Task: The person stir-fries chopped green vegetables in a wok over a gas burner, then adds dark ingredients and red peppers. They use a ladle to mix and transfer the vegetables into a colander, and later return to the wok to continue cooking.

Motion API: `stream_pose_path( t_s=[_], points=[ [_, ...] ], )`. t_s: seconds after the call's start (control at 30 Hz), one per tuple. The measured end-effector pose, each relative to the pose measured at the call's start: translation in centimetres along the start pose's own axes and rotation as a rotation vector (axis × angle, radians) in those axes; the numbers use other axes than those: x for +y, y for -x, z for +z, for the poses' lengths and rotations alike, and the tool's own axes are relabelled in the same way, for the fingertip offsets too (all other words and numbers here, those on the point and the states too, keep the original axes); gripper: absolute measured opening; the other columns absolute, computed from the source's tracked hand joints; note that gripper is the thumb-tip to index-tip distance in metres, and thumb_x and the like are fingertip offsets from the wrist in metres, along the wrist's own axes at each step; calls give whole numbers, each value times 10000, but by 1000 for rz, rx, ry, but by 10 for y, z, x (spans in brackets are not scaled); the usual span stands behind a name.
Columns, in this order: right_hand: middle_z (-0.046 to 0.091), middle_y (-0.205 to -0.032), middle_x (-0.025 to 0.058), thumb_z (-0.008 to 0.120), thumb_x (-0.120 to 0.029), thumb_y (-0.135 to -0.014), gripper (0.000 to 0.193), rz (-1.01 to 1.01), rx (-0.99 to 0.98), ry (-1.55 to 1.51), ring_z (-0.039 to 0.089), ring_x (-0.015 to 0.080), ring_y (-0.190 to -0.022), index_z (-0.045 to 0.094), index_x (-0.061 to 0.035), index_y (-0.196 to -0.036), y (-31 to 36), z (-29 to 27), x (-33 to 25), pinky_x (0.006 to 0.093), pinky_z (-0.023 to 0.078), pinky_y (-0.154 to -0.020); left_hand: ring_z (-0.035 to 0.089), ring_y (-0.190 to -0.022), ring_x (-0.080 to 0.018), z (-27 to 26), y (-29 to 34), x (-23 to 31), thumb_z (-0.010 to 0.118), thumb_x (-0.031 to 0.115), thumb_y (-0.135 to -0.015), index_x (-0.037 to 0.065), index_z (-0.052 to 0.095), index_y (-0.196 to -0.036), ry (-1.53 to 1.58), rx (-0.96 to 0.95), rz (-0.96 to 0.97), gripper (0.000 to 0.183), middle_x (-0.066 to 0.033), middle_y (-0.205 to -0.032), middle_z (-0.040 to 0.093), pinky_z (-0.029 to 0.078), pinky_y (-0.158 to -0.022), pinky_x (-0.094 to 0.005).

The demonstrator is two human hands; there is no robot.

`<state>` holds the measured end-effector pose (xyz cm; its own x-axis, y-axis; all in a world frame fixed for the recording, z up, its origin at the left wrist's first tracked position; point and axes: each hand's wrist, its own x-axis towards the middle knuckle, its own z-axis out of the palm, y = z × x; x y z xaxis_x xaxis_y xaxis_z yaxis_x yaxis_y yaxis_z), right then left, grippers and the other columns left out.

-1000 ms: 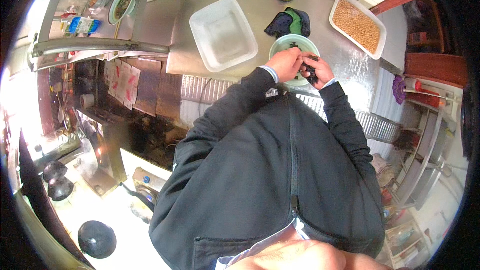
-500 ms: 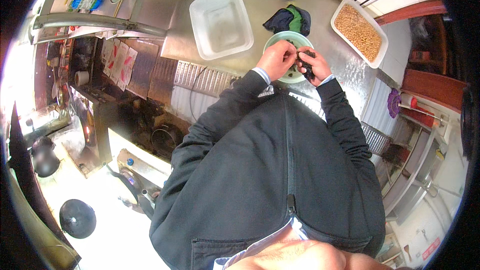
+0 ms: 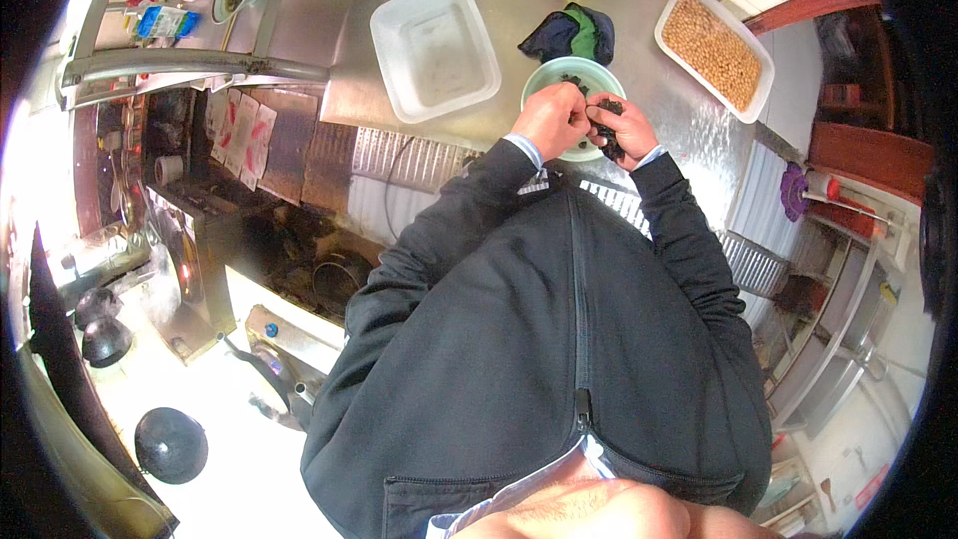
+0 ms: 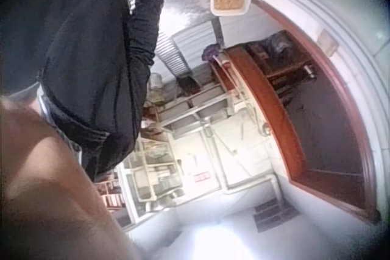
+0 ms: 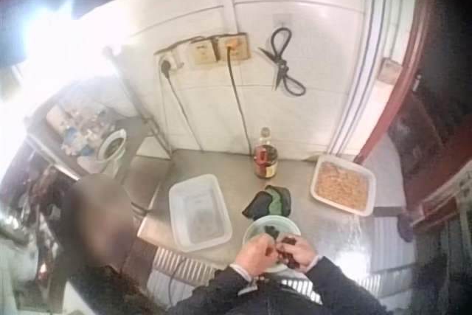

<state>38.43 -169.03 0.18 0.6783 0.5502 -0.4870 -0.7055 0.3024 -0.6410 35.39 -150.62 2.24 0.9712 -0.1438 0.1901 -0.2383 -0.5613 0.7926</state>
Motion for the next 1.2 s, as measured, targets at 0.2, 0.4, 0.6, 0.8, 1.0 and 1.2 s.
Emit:
stream_pose_path(
  t_s=[0.2,0.4,0.6,0.8,1.0,1.2],
  points=[
    [615,-896,90,627,-53,-931,130,-6,-111,-151,549,141,-687,597,-39,-1056,1,0,1,245,427,-535,658,-747,-313,-14,2,1,714,61,-735,29,604,-781,39,132,-94,124,-139,-778,656,531,-674,-387],
    [560,-993,135,570,-47,-955,172,-41,-100,-271,517,167,-767,574,-12,-1123,2,-11,0,243,424,-537,657,-766,-161,-73,24,-45,701,43,-801,23,671,-873,94,447,-243,81,-79,-843,697,529,-726,-301],
    [576,-971,142,540,-73,-966,219,-34,-91,-479,512,168,-754,566,7,-1168,-6,-24,-17,247,440,-534,631,-777,-144,-161,131,-87,728,54,-840,32,670,-935,287,675,-509,114,-71,-863,693,525,-734,-280],
    [544,-957,130,520,-46,-970,186,-102,-82,-563,486,156,-740,560,18,-1140,-8,-18,-29,216,420,-509,596,-780,-169,-209,301,-164,722,18,-860,22,582,-1055,864,966,-613,240,-45,-879,617,511,-709,-322],
    [403,-792,18,480,-83,-1010,69,-58,-174,-610,369,77,-591,507,-22,-993,-20,45,6,200,310,-409,649,-663,-254,-180,528,-343,689,204,-842,105,704,-817,-821,-4,-1137,103,-56,-764,671,516,-557,-425],
    [463,-970,119,435,-122,-1023,237,116,-387,-567,454,186,-760,505,28,-1192,-104,199,96,266,425,-517,660,-1075,-319,-178,600,-325,663,258,-776,191,732,-1135,-119,706,-1719,371,-95,-1176,694,510,-964,-416]
  ],
)
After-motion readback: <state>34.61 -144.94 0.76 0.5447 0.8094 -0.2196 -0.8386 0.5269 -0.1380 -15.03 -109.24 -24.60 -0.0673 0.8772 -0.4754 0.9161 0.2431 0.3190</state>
